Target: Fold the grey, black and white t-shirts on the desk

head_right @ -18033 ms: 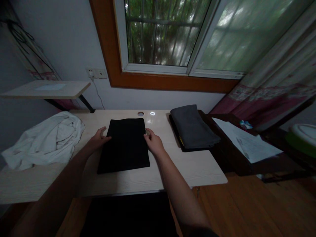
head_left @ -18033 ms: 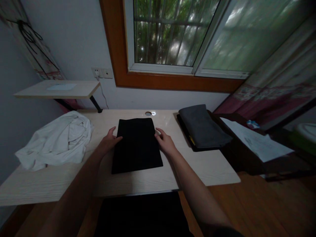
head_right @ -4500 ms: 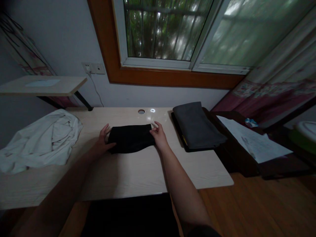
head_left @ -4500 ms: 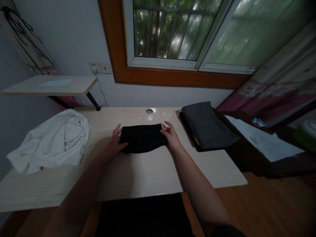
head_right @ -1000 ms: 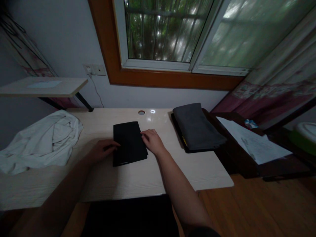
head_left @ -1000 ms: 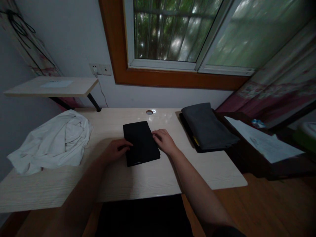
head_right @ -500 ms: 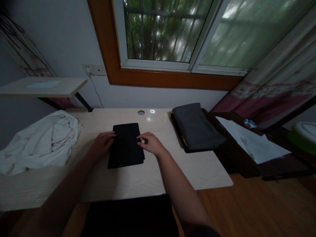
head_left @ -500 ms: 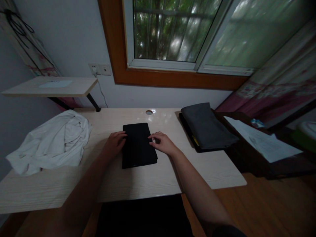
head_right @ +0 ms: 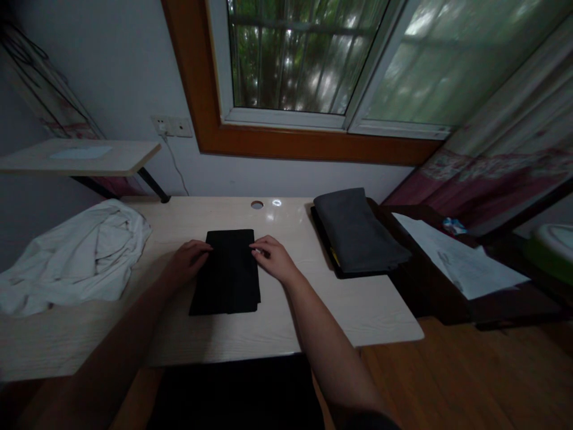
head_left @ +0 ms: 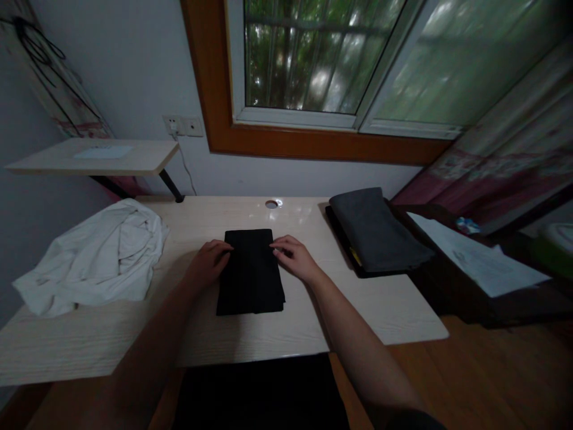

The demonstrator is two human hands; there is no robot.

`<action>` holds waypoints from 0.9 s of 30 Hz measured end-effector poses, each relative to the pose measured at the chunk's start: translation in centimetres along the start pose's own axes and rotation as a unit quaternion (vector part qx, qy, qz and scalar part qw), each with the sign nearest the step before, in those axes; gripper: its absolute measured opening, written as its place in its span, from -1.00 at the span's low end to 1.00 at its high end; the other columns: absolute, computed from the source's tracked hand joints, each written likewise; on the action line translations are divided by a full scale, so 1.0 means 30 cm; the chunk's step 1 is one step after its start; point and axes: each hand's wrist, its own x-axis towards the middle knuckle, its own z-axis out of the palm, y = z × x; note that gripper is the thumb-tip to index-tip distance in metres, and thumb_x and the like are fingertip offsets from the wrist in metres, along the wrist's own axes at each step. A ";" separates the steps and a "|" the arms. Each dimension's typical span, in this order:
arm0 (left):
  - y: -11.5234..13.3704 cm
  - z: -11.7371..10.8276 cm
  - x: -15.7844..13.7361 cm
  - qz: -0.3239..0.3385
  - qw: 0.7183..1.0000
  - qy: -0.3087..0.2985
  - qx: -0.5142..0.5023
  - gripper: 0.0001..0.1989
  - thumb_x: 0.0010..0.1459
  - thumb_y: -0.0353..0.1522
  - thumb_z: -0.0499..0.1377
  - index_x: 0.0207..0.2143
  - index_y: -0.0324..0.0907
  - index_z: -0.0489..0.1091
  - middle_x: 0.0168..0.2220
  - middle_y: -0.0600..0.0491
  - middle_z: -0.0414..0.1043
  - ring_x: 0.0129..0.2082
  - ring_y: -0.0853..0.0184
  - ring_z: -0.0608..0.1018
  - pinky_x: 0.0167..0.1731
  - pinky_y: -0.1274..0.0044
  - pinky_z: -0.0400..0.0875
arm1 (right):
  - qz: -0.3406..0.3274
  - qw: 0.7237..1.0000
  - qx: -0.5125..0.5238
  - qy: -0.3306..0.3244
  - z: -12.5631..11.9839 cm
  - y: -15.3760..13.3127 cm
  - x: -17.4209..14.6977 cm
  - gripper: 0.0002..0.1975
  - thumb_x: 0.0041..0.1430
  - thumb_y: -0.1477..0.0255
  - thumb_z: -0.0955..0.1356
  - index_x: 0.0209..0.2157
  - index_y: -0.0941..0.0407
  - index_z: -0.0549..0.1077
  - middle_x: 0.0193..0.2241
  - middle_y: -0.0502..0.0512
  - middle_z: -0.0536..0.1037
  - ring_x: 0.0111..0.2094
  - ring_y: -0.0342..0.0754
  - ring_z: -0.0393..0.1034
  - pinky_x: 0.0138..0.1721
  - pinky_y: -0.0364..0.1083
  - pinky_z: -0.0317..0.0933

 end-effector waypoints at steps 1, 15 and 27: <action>0.002 0.000 0.000 0.001 1.000 0.000 0.004 -0.79 0.34 -0.33 0.08 -0.05 -0.07 0.46 -0.04 -0.02 0.51 0.01 0.19 0.52 0.12 0.20 0.40 | -0.011 1.000 0.007 0.003 0.000 -0.004 -0.001 -0.79 0.32 0.30 0.37 -0.11 -0.01 0.64 -0.12 0.14 0.56 -0.08 0.01 0.48 -0.04 0.03 0.38; 0.026 -0.006 0.008 -0.015 1.000 0.014 -0.017 -0.73 0.31 -0.36 0.08 0.04 -0.08 0.41 0.04 -0.06 0.39 0.05 0.18 0.49 0.14 0.20 0.44 | 0.029 0.993 -0.110 0.005 0.012 0.014 0.008 -0.68 0.36 0.34 0.33 0.09 0.04 0.53 -0.22 0.10 0.62 -0.15 0.04 0.43 0.04 0.07 0.26; 0.015 0.000 0.003 0.001 1.000 0.000 -0.013 -0.72 0.34 -0.35 0.07 0.07 -0.05 0.39 0.04 -0.04 0.40 0.08 0.21 0.48 0.16 0.22 0.42 | 0.014 0.997 0.002 -0.079 -0.023 -0.028 0.001 -0.68 0.36 0.20 0.36 0.06 -0.05 0.59 -0.19 0.11 0.63 -0.12 0.03 0.45 0.01 0.07 0.31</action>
